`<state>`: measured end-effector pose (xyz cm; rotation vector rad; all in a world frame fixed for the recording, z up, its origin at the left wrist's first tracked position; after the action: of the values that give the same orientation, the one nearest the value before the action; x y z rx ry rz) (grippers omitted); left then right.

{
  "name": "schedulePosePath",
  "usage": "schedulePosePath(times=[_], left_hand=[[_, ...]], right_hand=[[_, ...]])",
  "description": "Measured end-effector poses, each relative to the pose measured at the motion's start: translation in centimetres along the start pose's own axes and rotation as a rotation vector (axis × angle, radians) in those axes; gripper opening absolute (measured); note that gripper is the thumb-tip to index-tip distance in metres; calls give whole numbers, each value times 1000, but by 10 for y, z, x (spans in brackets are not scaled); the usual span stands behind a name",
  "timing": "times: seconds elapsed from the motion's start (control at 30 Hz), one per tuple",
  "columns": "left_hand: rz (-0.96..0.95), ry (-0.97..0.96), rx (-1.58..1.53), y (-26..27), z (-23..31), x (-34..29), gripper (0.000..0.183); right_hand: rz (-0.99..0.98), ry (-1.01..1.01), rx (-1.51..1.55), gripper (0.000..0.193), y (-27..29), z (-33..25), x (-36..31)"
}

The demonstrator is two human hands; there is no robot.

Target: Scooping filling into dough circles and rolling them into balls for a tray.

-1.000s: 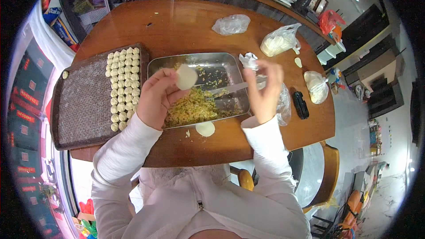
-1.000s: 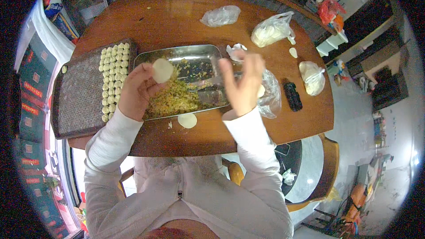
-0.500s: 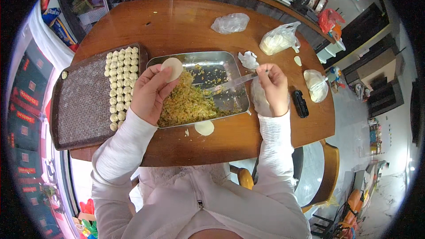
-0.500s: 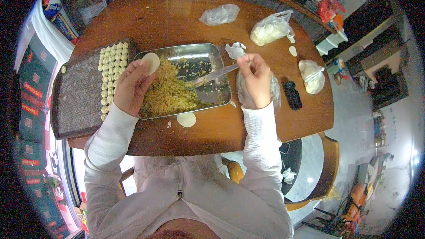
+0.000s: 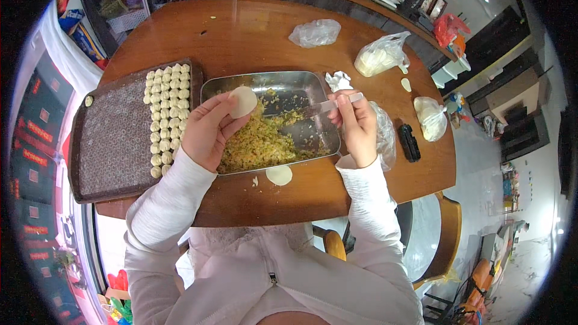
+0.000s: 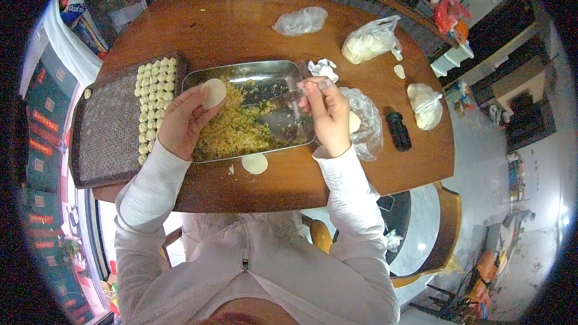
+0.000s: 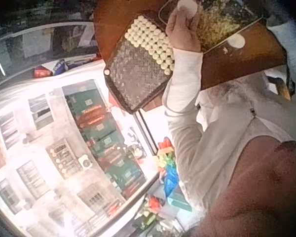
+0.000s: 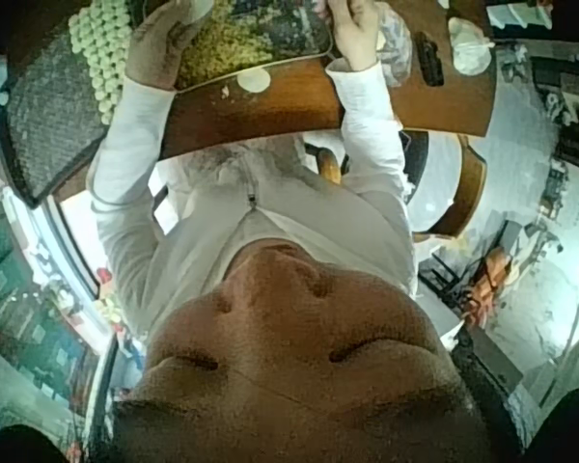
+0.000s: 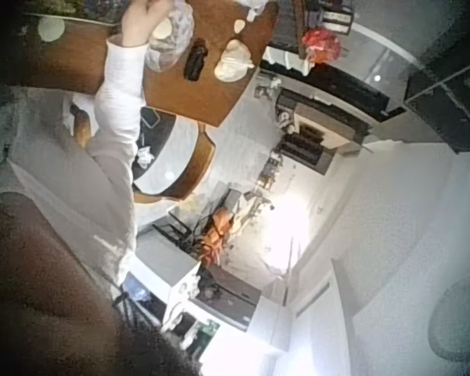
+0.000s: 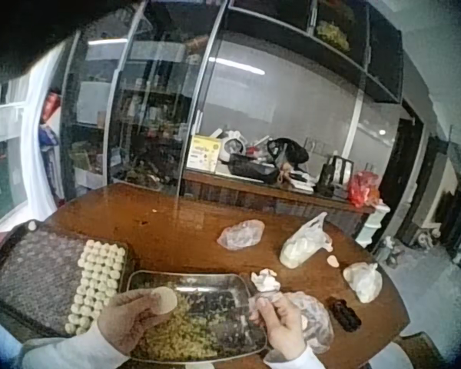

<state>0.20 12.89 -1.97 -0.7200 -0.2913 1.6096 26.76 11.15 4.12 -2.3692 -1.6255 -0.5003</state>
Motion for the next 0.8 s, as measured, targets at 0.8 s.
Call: schedulePosePath(times=[0.8], left_hand=[[-130,150,-26,-13,-10,-4,32]], right_hand=[[-93,848,-135,17,-18,-88,-67]])
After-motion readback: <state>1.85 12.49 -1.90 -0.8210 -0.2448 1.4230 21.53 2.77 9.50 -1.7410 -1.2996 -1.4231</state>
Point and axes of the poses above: each hand's wrist, its own x-axis towards the middle knuckle, its own y-axis out of the back of the hand, z = x × y, the point moved 10 cm from there along x, towards the middle knuckle, and after that the axes turned 14 degrees about z, right-handed, at the moved point
